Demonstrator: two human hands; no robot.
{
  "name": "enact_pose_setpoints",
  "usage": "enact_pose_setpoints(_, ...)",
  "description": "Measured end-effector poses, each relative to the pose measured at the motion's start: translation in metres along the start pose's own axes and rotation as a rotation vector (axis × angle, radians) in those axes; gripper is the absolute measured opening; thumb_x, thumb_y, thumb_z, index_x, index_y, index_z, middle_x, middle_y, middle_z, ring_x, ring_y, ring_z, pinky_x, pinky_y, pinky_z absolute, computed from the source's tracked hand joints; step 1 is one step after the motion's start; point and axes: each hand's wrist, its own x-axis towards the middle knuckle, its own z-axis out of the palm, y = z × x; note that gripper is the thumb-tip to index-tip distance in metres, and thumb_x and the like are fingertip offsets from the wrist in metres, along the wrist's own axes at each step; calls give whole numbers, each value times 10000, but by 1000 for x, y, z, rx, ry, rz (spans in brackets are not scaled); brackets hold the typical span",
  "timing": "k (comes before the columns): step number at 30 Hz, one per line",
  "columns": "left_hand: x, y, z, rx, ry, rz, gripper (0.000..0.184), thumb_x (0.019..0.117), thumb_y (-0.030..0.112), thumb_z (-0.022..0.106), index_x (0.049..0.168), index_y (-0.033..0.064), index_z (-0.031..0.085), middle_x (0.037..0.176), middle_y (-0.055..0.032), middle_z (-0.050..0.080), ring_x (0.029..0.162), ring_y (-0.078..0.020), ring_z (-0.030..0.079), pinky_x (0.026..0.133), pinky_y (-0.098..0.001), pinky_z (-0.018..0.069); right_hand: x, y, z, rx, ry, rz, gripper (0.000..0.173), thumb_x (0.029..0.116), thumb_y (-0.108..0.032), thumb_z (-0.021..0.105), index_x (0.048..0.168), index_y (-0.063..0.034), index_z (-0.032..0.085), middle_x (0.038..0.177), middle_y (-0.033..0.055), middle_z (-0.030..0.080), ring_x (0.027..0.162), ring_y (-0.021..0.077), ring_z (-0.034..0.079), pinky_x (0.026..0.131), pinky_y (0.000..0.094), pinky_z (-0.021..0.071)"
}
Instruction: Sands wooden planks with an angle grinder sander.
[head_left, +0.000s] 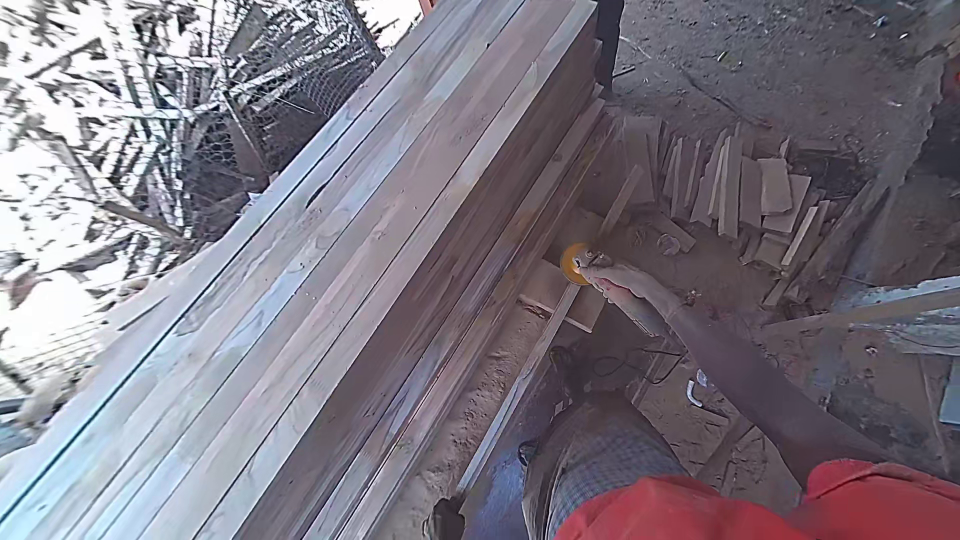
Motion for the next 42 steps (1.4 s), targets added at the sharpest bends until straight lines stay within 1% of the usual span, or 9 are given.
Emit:
enact_pose_setpoints(4,-30,122,-35,-208,167,236,354,944,313,645,1272,189,690,1256,-95,714,1240,-324,633,1035,-640,463,-27,30,54,-155,7,-44,684,802,-794,654,1129,-196,700,878,19,668,699,141,626,660,381,562)
enact_pose_setpoints(7,-34,125,-30,-319,351,366,415,955,471,644,1251,185,699,1266,-51,705,1272,-280,603,1071,-556,454,-54,44,102,-175,-5,-58,672,789,-800,661,1084,-197,694,811,8,641,642,135,608,600,365,551)
enact_pose_setpoints(10,-31,59,3,-351,499,374,479,955,568,614,1204,169,702,1219,-57,708,1220,-268,627,1045,-531,470,-85,58,152,-166,-46,-75,611,827,-757,661,1065,-194,687,768,-15,624,603,118,600,567,333,550)
enact_pose_setpoints(14,-24,-95,60,-310,607,284,613,917,686,592,1168,139,708,1184,-88,711,1195,-297,636,1045,-558,458,-131,90,240,-257,-100,-83,670,817,-791,634,1090,-182,697,814,4,661,666,132,643,626,345,571)
enact_pose_setpoints(20,-25,-312,129,-246,536,62,653,928,589,624,1279,38,644,1335,-202,630,1325,-369,547,1148,-607,349,-187,139,399,-377,-347,-111,553,837,-681,719,1001,-154,687,749,-3,642,609,108,621,583,296,555)
enact_pose_setpoints(27,-13,-348,153,-215,535,-56,697,984,548,539,1371,-32,540,1455,-268,522,1415,-427,450,1186,-639,273,-237,170,530,-753,-424,-311,897,702,-834,698,1222,-104,660,1097,105,704,1001,224,677,924,511,535)
enact_pose_setpoints(30,-18,-348,152,-202,545,-51,733,977,579,561,1366,-42,532,1440,-283,523,1405,-436,455,1179,-639,278,-234,165,518,-662,-382,-277,829,759,-792,693,1222,-105,675,1122,105,708,1025,217,680,951,495,535)
enact_pose_setpoints(35,-17,-349,153,-173,531,-70,714,975,563,572,1362,-35,535,1434,-278,527,1397,-436,461,1173,-633,287,-198,154,410,-255,-211,-74,560,855,-694,686,1006,-155,699,774,2,646,644,116,631,614,312,565)
enact_pose_setpoints(42,-15,-336,140,-146,481,-102,699,957,516,619,1369,-43,536,1439,-283,525,1397,-428,470,1190,-611,289,-143,100,255,62,184,-75,745,906,-701,607,1406,-152,551,1147,141,655,906,277,673,777,500,581)
